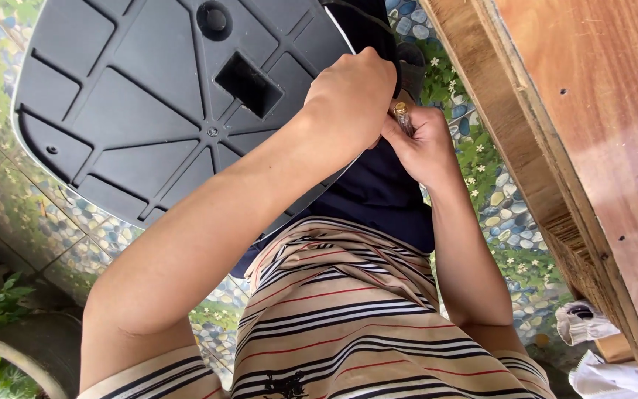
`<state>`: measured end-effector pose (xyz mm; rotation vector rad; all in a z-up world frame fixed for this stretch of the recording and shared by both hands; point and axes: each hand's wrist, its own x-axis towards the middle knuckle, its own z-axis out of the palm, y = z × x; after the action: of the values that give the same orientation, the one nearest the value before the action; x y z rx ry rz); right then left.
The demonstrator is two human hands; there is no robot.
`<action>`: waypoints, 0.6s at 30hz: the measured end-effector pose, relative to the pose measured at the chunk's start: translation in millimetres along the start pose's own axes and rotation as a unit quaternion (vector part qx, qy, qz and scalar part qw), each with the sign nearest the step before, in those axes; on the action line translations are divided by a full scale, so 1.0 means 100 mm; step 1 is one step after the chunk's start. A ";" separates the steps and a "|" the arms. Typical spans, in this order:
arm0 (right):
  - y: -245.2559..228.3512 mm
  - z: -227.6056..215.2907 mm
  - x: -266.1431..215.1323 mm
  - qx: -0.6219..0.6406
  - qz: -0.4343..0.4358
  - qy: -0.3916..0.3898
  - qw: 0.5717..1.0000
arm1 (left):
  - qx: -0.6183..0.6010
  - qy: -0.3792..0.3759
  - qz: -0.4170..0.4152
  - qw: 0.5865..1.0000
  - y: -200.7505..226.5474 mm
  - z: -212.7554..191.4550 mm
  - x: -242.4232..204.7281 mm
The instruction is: Disassembling and inspecting the base of an electric fan using a screwdriver and voltage tester.
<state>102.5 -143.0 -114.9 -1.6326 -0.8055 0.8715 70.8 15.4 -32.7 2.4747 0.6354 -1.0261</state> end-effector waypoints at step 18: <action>-0.48 -0.07 -0.59 -0.139 -0.077 0.102 0.982 | 0.065 0.347 0.313 0.882 -0.56 0.33 -0.61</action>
<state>74.7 -186.9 -58.6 -1.8393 -0.9249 0.4892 -16.7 29.1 -19.4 2.8406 -0.0941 0.0842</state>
